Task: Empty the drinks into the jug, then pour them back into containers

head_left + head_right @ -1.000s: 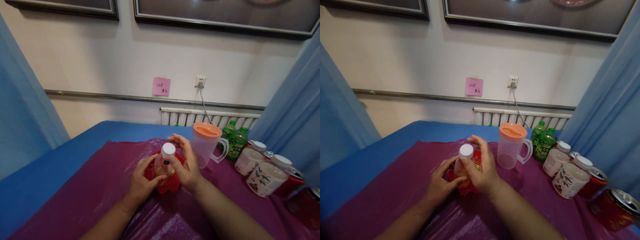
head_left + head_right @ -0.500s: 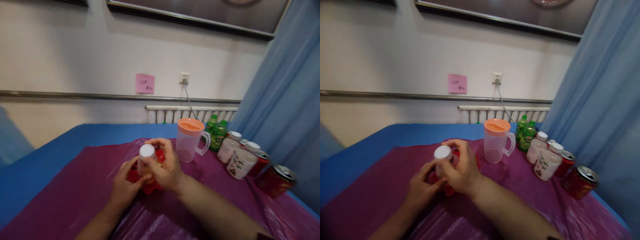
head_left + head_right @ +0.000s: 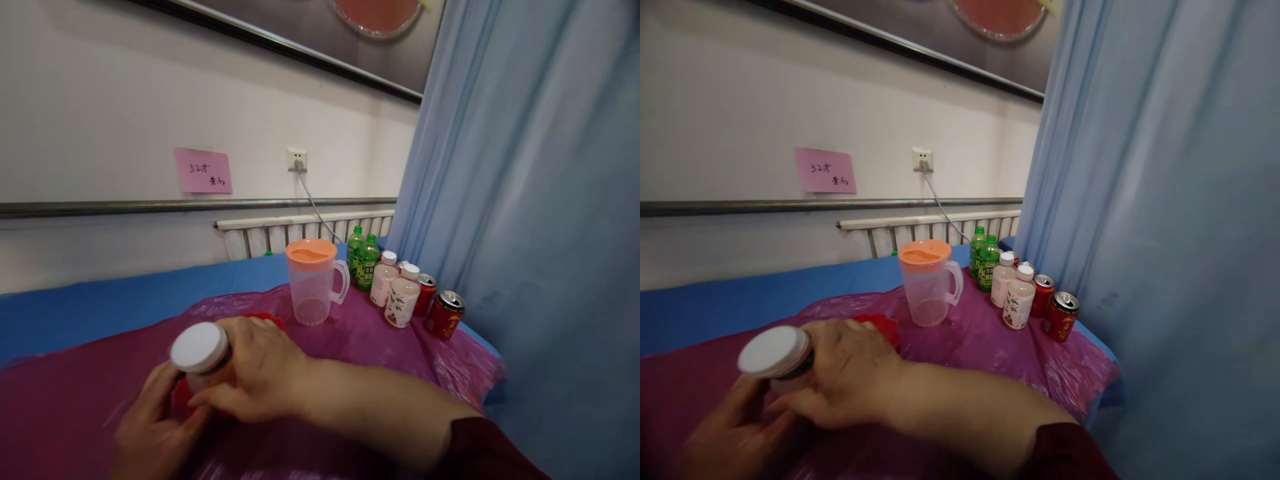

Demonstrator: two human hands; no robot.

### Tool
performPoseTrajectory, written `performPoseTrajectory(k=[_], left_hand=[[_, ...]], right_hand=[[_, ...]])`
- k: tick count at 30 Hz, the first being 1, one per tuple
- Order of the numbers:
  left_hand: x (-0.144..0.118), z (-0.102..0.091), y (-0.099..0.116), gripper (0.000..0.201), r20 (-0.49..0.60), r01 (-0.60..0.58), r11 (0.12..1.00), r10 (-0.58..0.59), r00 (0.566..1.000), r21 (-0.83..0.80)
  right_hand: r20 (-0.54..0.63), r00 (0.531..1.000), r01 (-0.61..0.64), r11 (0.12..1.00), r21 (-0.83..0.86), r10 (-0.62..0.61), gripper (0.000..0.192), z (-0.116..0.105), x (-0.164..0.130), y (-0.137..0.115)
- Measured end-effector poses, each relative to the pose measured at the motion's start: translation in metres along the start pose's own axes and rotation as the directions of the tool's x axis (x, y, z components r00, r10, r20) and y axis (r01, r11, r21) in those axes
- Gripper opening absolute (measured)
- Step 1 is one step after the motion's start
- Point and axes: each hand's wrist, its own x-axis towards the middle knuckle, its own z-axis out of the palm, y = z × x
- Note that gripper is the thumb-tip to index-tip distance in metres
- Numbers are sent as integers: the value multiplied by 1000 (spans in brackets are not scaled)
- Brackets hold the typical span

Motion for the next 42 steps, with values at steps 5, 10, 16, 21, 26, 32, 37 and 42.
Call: performPoseTrajectory(k=[5, 10, 16, 21, 26, 32, 37, 42], left_hand=[[4, 2, -9, 56, 200, -36, 993, 58, 978, -112], [8, -1, 6, 53, 79, 55, 998, -56, 995, 8], [11, 4, 13, 46, 38, 69, 997, -68, 997, -38], [13, 7, 2, 47, 67, 126, 990, -121, 990, -69], [15, 7, -4, 45, 105, 89, 991, -78, 991, -99], [6, 11, -11, 43, 106, 59, 980, -40, 994, -188], [-5, 12, -8, 35, 112, 158, 911, -124, 986, -381], [-2, 7, -12, 33, 37, 259, 821, -280, 959, -508]], right_hand=[[-298, 938, -133, 979, 152, 174, 57, -51, -57, -4], [-569, 728, -415, 906, 80, 383, 56, -126, -137, 13], [-730, 514, -790, 580, -199, 451, 58, -167, -192, 71], [-755, 418, -879, 435, -195, 506, 69, -163, -200, 102], [-778, 370, -903, 392, -173, 508, 73, -160, -198, 114], [-830, 525, -770, 520, -369, 188, 82, -143, -210, 97], [-546, 837, -325, 819, -473, 16, 68, -69, -199, 31], [-20, 987, 151, 973, -173, -157, 66, 25, -156, -33]])
